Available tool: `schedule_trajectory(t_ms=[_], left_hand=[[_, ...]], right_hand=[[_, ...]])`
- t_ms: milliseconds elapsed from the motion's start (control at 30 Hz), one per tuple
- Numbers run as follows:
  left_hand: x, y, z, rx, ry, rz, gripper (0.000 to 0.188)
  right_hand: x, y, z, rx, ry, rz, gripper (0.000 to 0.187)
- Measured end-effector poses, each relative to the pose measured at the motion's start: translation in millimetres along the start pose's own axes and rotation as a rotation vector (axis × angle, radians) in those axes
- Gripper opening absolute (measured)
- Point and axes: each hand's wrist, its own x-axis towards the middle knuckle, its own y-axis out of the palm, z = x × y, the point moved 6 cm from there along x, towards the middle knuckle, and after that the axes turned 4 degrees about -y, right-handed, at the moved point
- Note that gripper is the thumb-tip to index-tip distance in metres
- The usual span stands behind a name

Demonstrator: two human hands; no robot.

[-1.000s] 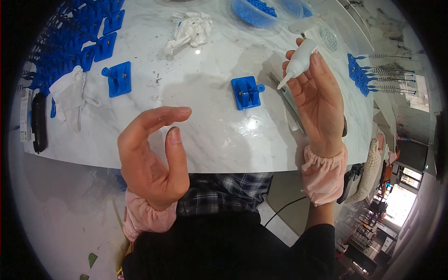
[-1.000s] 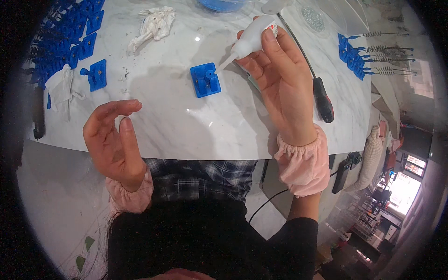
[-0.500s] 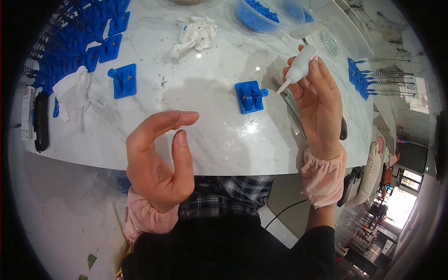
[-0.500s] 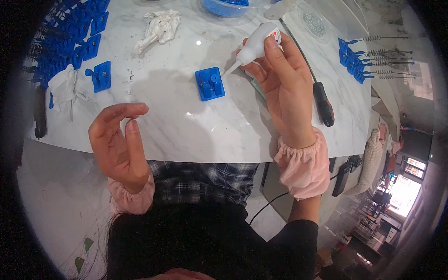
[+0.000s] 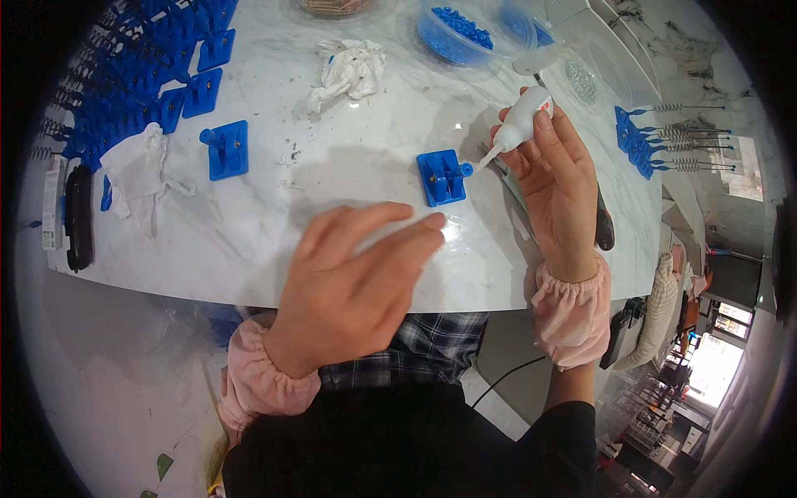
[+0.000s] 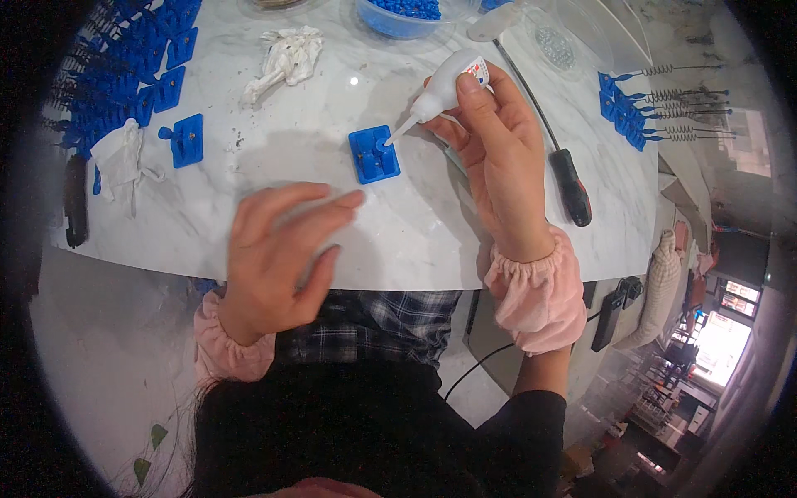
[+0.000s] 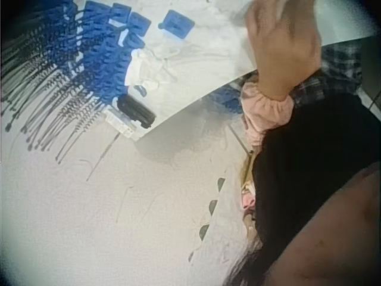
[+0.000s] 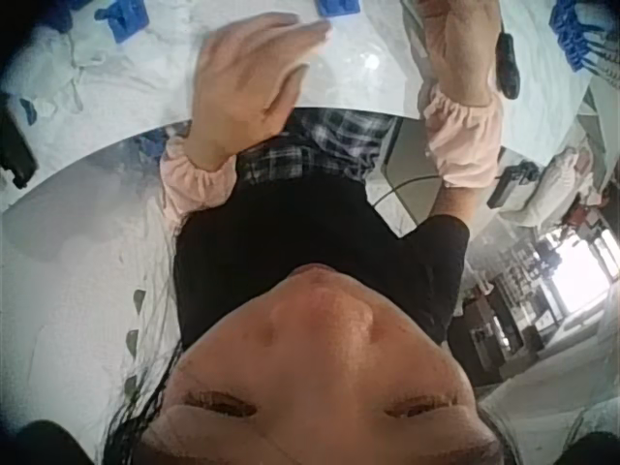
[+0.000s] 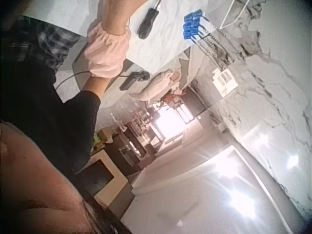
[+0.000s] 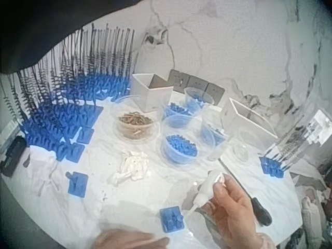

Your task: The person assembles small components onto a blue plastic base by hand, using glue to attach a spring and a small screwdriver to secure a small screw.

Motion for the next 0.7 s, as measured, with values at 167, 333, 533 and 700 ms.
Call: schedule_trajectory(t_ms=[167, 333, 533, 700], left_hand=[[2, 17, -6, 0.213, 0.035, 0.186, 0.053], [2, 20, -4, 0.226, 0.015, 0.185, 0.055], [-2, 14, -4, 0.183, 0.032, 0.078, 0.052], [-6, 2, -3, 0.121, 0.042, -0.065, 0.046]], right_hand=[[1, -1, 1, -0.019, -0.010, -0.019, 0.034], [2, -2, 1, -0.042, -0.033, -0.021, 0.035], [1, -3, 3, -0.073, -0.053, -0.055, 0.039], [0, -4, 6, -0.113, -0.089, -0.075, 0.044]])
